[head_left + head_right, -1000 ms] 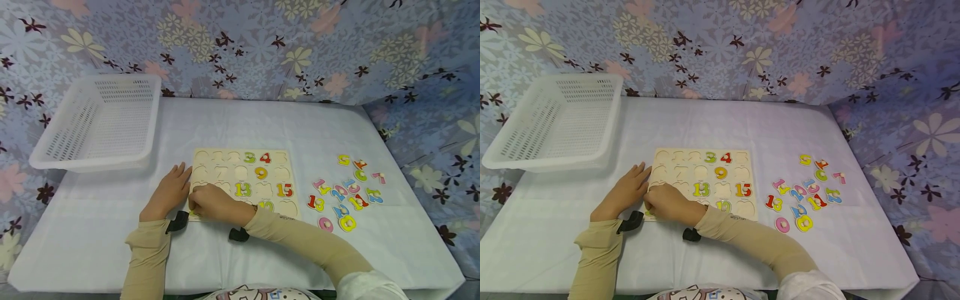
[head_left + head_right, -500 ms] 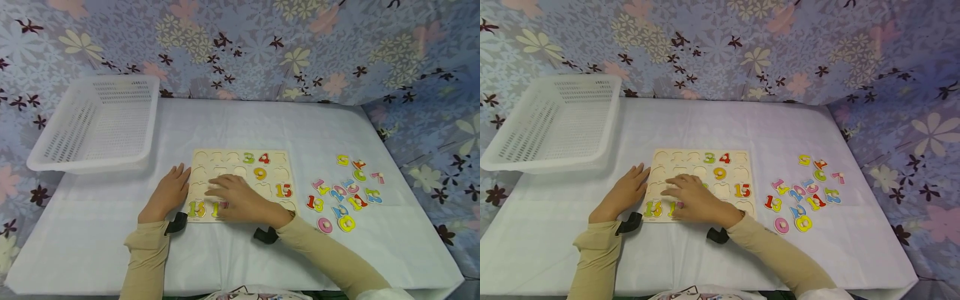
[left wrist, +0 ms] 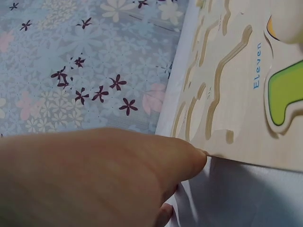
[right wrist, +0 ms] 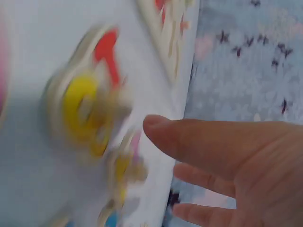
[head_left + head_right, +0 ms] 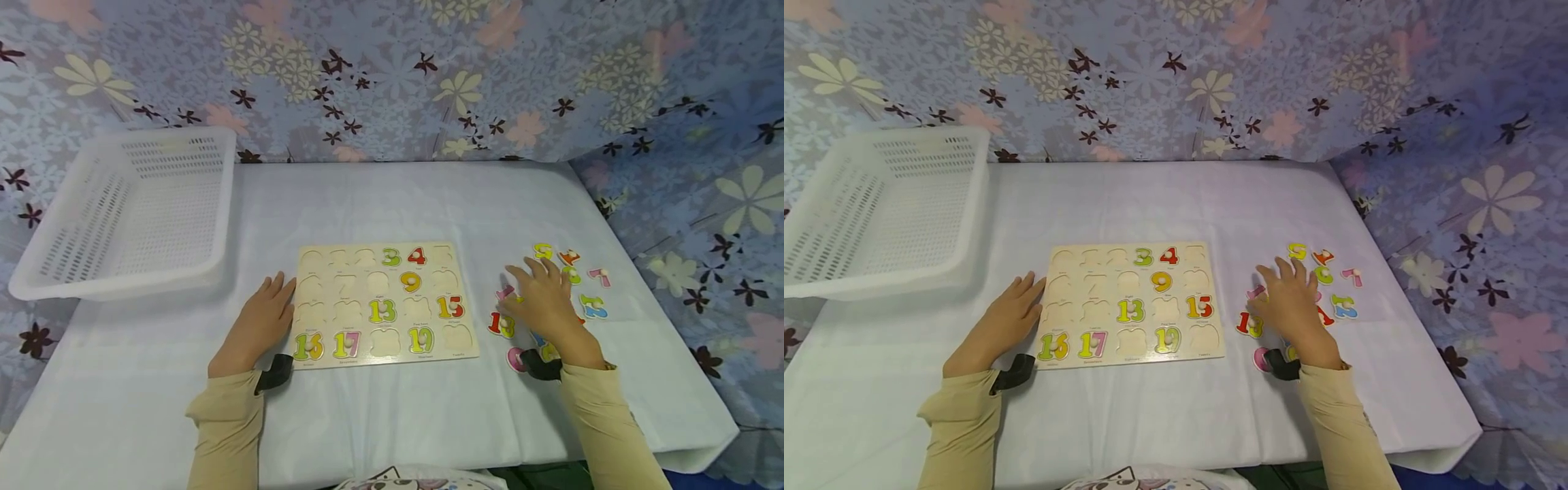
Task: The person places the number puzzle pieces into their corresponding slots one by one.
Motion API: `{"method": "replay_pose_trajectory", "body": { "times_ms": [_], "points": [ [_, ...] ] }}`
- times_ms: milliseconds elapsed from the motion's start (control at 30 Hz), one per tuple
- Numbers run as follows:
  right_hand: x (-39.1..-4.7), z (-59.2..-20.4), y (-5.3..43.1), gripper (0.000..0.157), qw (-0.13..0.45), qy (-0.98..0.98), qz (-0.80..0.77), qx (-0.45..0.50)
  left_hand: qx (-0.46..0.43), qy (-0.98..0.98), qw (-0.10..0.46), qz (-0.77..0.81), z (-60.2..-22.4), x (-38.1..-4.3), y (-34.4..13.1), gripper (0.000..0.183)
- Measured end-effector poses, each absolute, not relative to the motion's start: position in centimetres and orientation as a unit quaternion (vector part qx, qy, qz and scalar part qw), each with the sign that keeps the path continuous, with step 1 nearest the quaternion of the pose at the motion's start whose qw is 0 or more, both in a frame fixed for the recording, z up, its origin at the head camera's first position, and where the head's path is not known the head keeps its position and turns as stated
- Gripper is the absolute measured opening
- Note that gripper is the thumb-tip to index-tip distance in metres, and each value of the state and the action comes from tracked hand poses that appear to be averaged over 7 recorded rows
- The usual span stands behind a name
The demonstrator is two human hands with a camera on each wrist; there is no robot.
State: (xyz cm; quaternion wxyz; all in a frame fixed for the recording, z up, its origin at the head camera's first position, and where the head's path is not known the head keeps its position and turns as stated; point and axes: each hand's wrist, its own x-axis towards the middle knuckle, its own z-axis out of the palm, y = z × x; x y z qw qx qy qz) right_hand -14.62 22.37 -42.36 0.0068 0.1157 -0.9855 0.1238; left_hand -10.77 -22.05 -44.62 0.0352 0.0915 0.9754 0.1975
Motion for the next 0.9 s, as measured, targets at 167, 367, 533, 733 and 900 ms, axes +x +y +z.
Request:
{"method": "replay_pose_trajectory", "body": {
  "times_ms": [167, 367, 533, 733, 900],
  "points": [
    [-14.2, -42.6, 23.3, 0.047, -0.005, -0.988, 0.13, 0.078, 0.091, 0.975, 0.031, 0.2, -44.6, -10.7, -22.2, 0.048],
    [-14.5, -43.2, 22.8, 0.038, 0.005, -0.986, 0.147, 0.073, 0.09, 0.975, 0.032, 0.201, -44.5, -10.7, -22.1, 0.048],
    [-14.8, -43.3, 22.5, 0.034, 0.014, -0.985, 0.141, 0.1, 0.091, 0.975, 0.03, 0.2, -44.5, -10.8, -22.1, 0.048],
    [-14.9, -43.4, 22.5, 0.035, -0.002, -0.985, 0.141, 0.101, 0.092, 0.975, 0.035, 0.2, -44.4, -10.8, -22.1, 0.048],
    [-14.8, -43.3, 22.7, 0.037, -0.006, -0.984, 0.146, 0.098, 0.092, 0.974, 0.035, 0.203, -44.4, -10.8, -22.0, 0.048]
  ]
}}
